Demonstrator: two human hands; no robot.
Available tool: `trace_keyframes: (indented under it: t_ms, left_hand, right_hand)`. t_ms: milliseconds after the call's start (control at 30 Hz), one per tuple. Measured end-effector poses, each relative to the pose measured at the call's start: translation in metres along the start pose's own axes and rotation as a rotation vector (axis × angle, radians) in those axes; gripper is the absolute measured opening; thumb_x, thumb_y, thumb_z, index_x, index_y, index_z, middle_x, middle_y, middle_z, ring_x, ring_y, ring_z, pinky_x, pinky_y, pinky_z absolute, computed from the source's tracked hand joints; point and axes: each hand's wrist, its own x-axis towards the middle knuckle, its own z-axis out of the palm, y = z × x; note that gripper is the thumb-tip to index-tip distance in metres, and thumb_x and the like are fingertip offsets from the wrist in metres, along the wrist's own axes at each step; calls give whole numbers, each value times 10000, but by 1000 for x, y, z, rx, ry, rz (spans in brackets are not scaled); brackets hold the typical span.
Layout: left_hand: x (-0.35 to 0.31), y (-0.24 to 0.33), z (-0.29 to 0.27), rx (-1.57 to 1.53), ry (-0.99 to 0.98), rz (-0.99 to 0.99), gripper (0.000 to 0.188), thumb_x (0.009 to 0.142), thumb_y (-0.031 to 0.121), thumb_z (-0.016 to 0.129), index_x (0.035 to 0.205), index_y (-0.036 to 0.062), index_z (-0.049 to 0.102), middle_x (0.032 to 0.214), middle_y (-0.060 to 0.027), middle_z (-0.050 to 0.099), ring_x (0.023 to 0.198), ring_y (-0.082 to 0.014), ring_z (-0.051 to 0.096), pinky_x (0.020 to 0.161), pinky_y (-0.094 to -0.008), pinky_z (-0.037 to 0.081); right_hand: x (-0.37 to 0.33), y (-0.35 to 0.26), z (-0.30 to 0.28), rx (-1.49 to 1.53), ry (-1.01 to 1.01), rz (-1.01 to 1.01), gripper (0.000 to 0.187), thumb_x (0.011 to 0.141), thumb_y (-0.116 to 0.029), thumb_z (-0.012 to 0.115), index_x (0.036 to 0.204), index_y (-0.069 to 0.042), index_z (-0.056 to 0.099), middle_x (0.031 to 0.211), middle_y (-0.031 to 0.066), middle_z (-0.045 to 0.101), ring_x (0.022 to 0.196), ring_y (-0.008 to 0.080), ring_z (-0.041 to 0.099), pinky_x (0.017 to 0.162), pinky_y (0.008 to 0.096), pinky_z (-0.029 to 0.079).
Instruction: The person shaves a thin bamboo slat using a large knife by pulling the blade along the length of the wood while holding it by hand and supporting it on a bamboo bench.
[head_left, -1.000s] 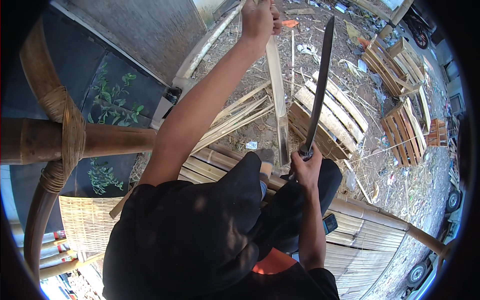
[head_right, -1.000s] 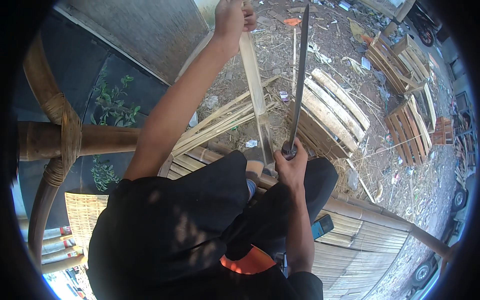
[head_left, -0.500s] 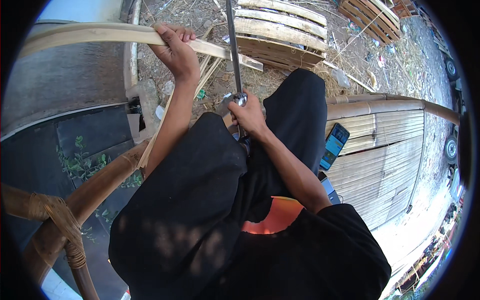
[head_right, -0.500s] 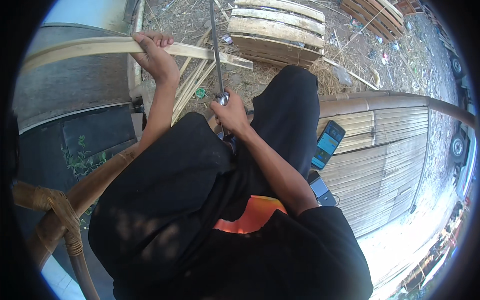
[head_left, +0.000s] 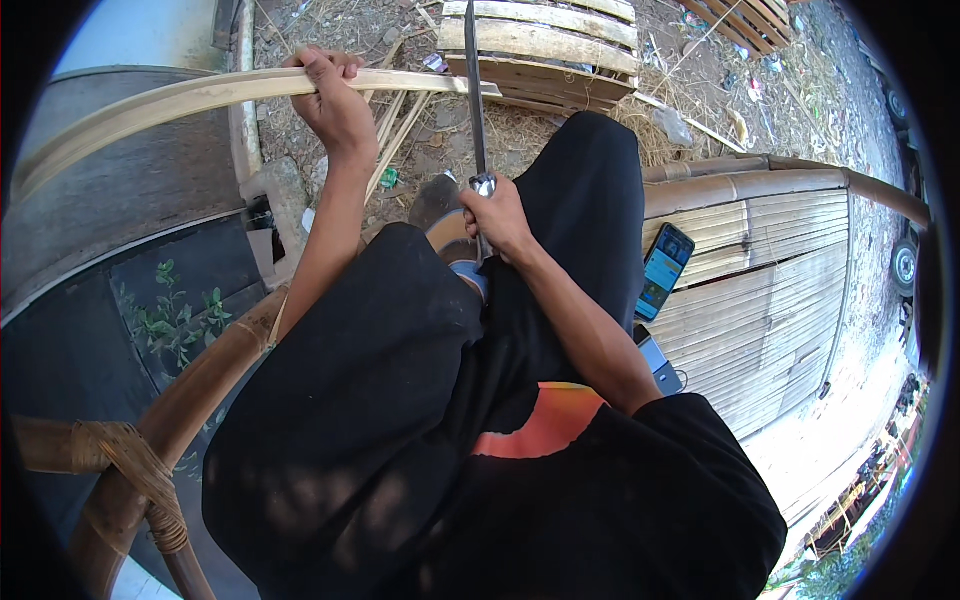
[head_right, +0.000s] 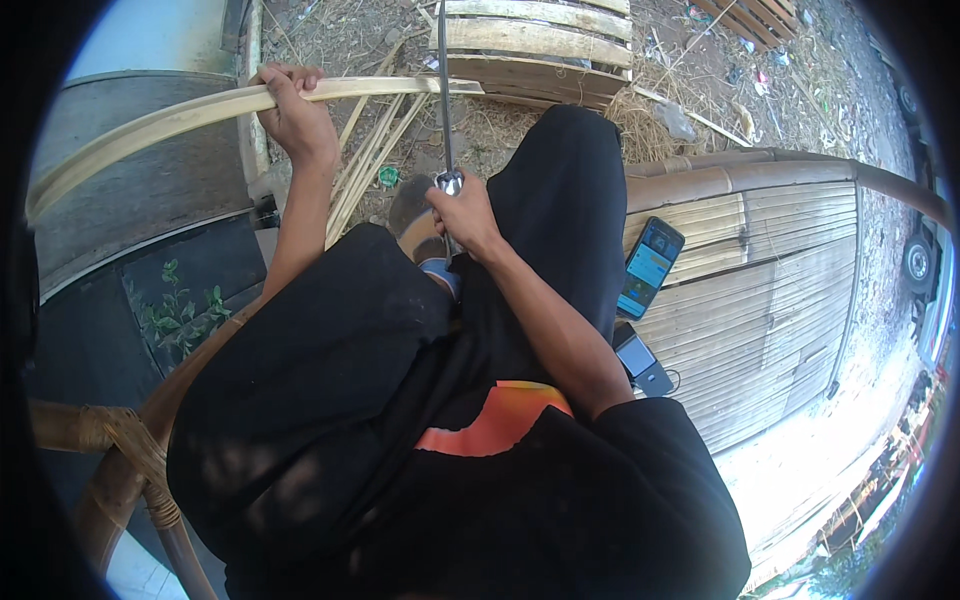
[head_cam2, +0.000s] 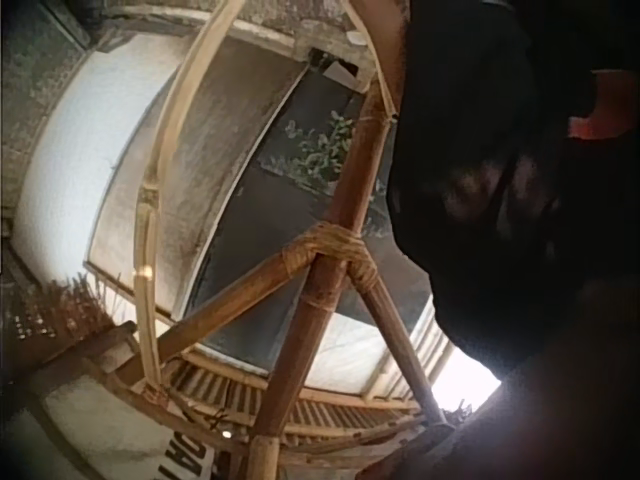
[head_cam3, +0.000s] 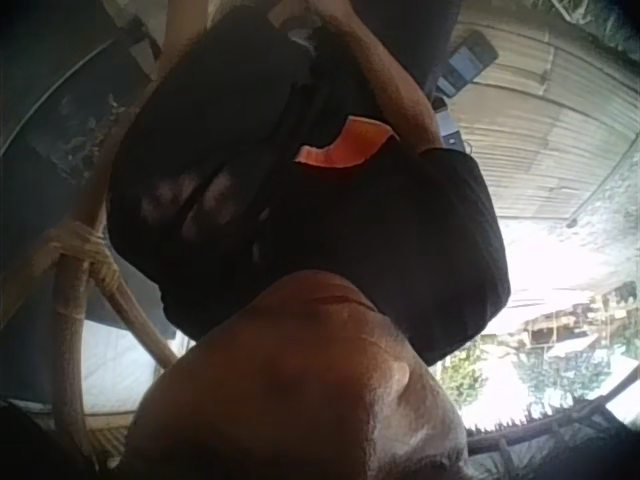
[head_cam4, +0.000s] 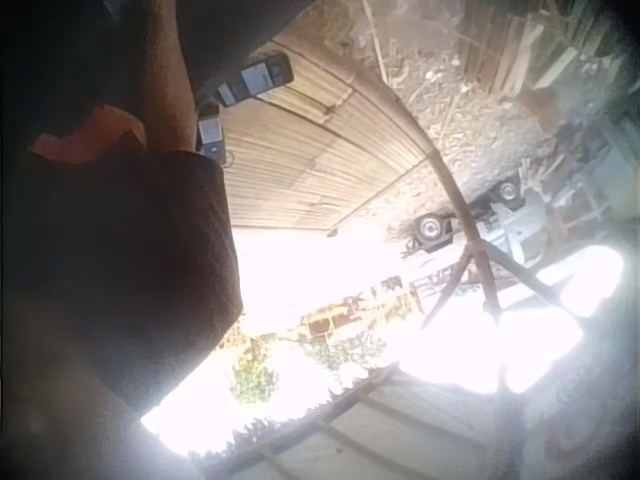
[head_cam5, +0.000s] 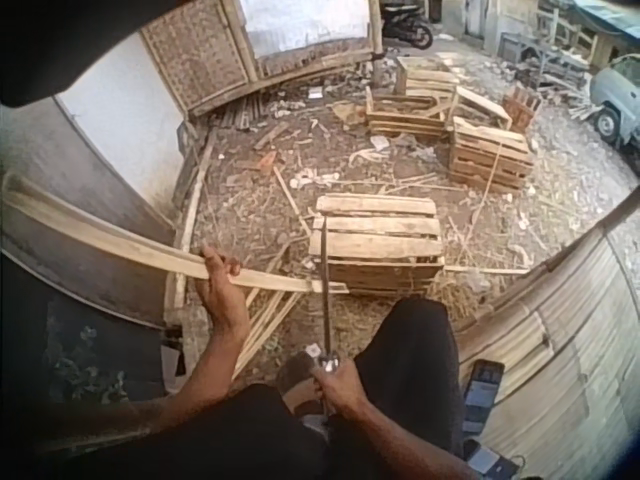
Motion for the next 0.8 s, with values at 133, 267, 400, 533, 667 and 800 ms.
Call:
trace_keyframes:
  t_ms: [133,267,400,533,667,800]
  left_hand:
    - [3,-13,0,-14,17,-73,251,1034,284,381,908,68,394,756,-23,401,698,-119,424,738,-299,460]
    - [3,-26,1,6,32,-146,240,1029,290,389,1001,54,424,795,-38,444,740,-136,483,761,-327,496]
    - [5,-23,6,213,23,-359,273,1021,295,411,1164,65,440,887,-62,520,849,-157,572,749,-387,557]
    - [6,-27,6,209,-22,-436,287,1010,259,435,1217,59,430,999,-101,525,1002,-215,571,825,-473,585]
    - [4,-31,8,211,-17,-441,257,1005,221,446,1188,41,462,1035,-112,510,987,-222,575,806,-459,605]
    - [1,-27,14,206,-17,-469,230,1000,186,450,1166,28,474,1038,-110,507,972,-217,578,811,-446,609]
  right_hand:
    - [2,3,-9,-19,17,27,180,806,-86,601,906,23,497,616,50,541,476,109,526,433,256,439]
    - [4,2,-8,-13,44,41,134,820,-76,591,850,-12,478,599,35,527,455,99,505,423,251,423]
    - [10,5,-11,-37,36,57,155,813,-81,593,892,5,490,611,42,536,467,104,516,433,255,432]
    - [12,5,-13,-32,28,66,224,799,-87,604,959,39,511,627,56,549,486,112,533,446,264,449]
    - [10,4,-15,-10,39,54,193,802,-84,604,925,31,512,627,58,549,488,115,536,443,266,450]
    - [11,6,-19,26,46,24,186,802,-85,607,911,31,511,625,62,551,487,121,541,440,269,450]
